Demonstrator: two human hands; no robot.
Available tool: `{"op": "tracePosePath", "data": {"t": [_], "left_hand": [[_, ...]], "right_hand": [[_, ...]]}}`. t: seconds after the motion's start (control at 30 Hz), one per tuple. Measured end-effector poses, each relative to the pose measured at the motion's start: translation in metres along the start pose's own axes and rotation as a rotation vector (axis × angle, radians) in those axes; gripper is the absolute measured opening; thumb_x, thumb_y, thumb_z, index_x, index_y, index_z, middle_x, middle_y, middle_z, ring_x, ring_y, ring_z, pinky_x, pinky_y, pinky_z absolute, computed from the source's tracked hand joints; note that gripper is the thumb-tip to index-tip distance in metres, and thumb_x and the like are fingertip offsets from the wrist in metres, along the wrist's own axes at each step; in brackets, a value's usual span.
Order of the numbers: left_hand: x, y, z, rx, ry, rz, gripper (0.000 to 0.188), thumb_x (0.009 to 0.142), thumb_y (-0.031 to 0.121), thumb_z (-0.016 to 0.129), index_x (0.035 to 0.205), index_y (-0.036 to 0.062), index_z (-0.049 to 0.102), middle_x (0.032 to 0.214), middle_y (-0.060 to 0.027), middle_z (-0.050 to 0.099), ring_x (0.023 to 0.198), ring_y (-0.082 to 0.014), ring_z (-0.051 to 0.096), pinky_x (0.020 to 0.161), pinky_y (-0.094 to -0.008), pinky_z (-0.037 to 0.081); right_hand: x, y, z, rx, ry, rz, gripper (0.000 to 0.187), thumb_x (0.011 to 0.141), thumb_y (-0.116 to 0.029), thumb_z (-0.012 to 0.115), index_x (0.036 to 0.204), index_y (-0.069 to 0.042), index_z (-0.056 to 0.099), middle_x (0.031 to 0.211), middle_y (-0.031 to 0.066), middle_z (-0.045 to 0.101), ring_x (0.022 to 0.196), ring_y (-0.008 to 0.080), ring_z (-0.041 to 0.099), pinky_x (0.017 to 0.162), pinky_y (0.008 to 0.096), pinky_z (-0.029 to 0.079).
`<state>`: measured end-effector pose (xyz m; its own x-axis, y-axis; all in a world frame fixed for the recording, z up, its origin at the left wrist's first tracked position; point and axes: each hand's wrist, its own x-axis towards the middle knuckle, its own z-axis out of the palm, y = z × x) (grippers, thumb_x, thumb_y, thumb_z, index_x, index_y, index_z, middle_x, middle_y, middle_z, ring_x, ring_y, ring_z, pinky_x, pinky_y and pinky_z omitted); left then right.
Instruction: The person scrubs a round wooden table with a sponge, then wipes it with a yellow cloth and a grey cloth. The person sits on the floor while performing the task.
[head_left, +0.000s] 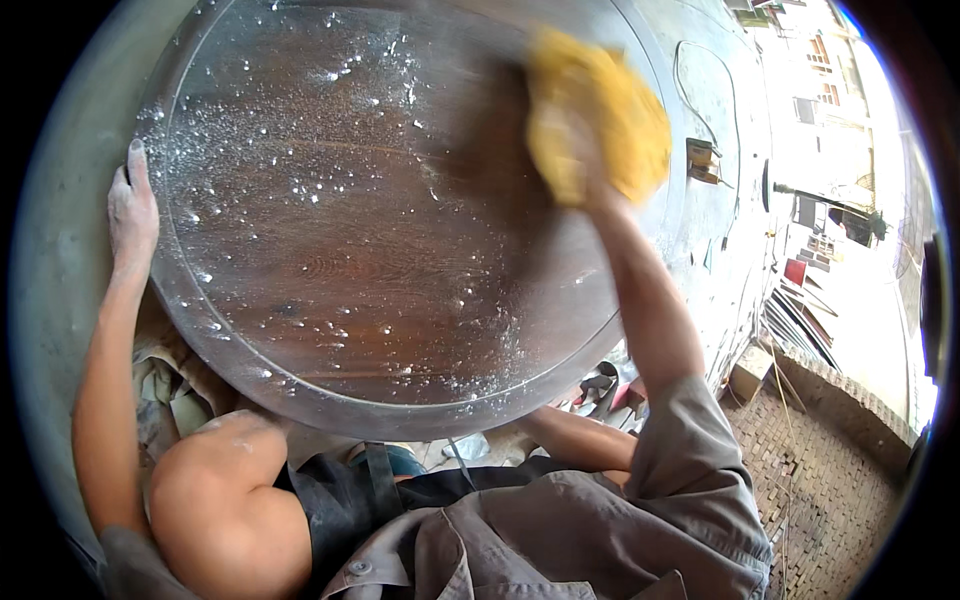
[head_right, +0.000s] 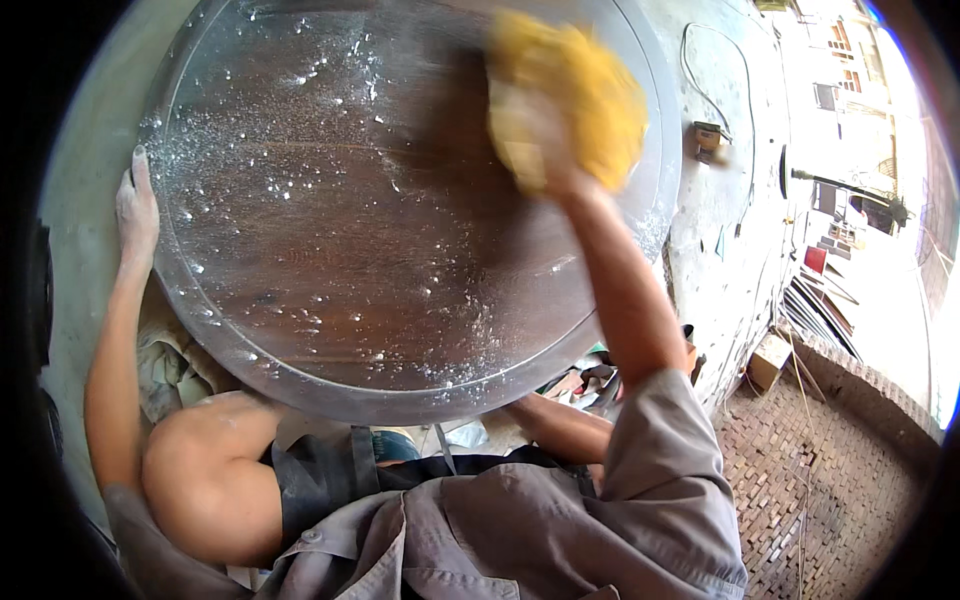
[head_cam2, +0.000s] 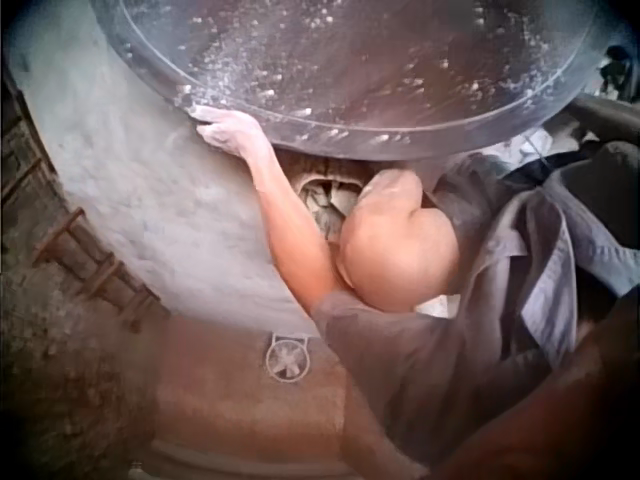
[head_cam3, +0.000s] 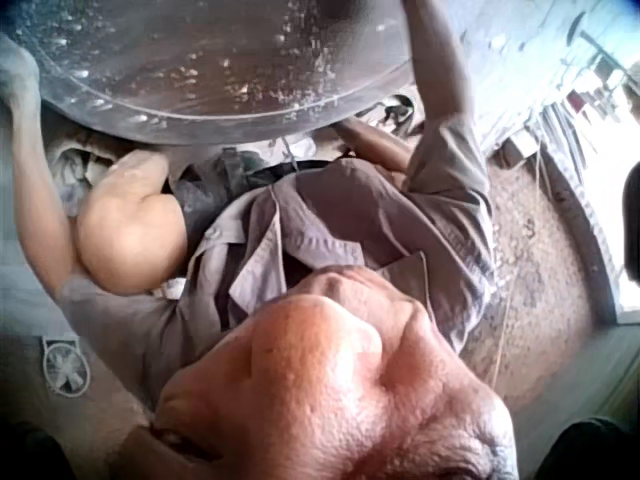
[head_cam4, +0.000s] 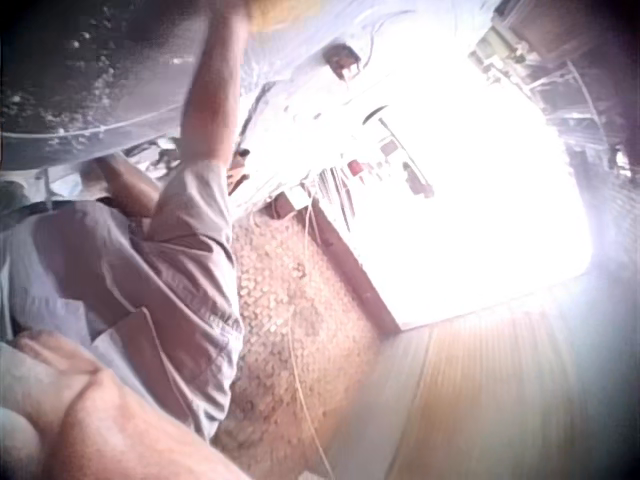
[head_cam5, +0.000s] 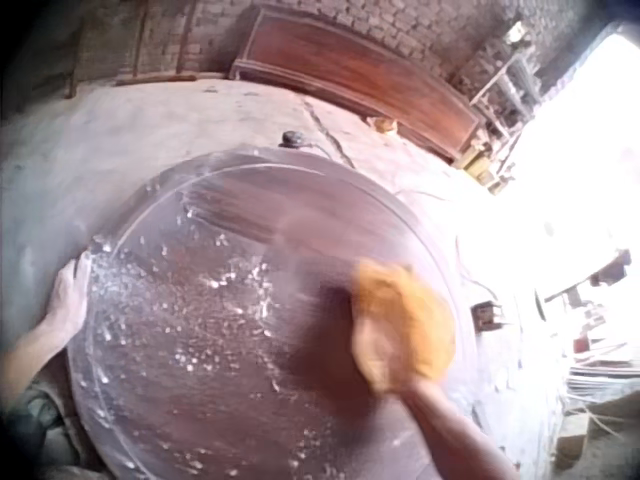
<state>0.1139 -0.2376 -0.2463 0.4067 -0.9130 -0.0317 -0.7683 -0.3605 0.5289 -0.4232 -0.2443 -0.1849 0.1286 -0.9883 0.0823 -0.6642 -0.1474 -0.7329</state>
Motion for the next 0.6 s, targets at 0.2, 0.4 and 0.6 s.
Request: {"op": "tracePosePath", "data": {"t": [0.2,0.4,0.6], "left_hand": [[0.007,0.031,0.019,-0.021,-0.045,-0.032,0.077,0.099,0.060,0.034,0.123,-0.0090,0.057,0.120,-0.0301,0.061,0.118,-0.0434,0.054,0.101,-0.0445,0.040],[0.021,-0.013,0.012,0.039,0.092,0.153,0.084,0.097,0.064,0.033,0.122,-0.0123,0.057,0.124,-0.0327,0.058,0.121,-0.0443,0.052,0.103,-0.0450,0.038],[0.034,0.013,0.020,0.104,-0.057,-0.028,0.091,0.094,0.069,0.029,0.123,-0.0127,0.056,0.128,-0.0333,0.055,0.126,-0.0446,0.049,0.106,-0.0452,0.037]], "right_hand": [[-0.053,0.068,-0.050,-0.838,0.299,0.116,0.052,0.100,-0.025,0.042,0.142,0.005,0.036,0.137,0.0191,0.047,0.130,0.0304,0.045,0.112,0.0406,0.034],[-0.052,-0.037,0.056,-0.517,0.002,-0.166,0.054,0.100,-0.025,0.041,0.144,0.005,0.033,0.141,0.0209,0.044,0.133,0.0333,0.041,0.114,0.0428,0.031],[-0.136,0.064,-0.086,-0.477,0.454,0.372,0.057,0.099,-0.025,0.039,0.146,0.005,0.029,0.144,0.0226,0.040,0.135,0.0362,0.036,0.115,0.0451,0.027]]}}
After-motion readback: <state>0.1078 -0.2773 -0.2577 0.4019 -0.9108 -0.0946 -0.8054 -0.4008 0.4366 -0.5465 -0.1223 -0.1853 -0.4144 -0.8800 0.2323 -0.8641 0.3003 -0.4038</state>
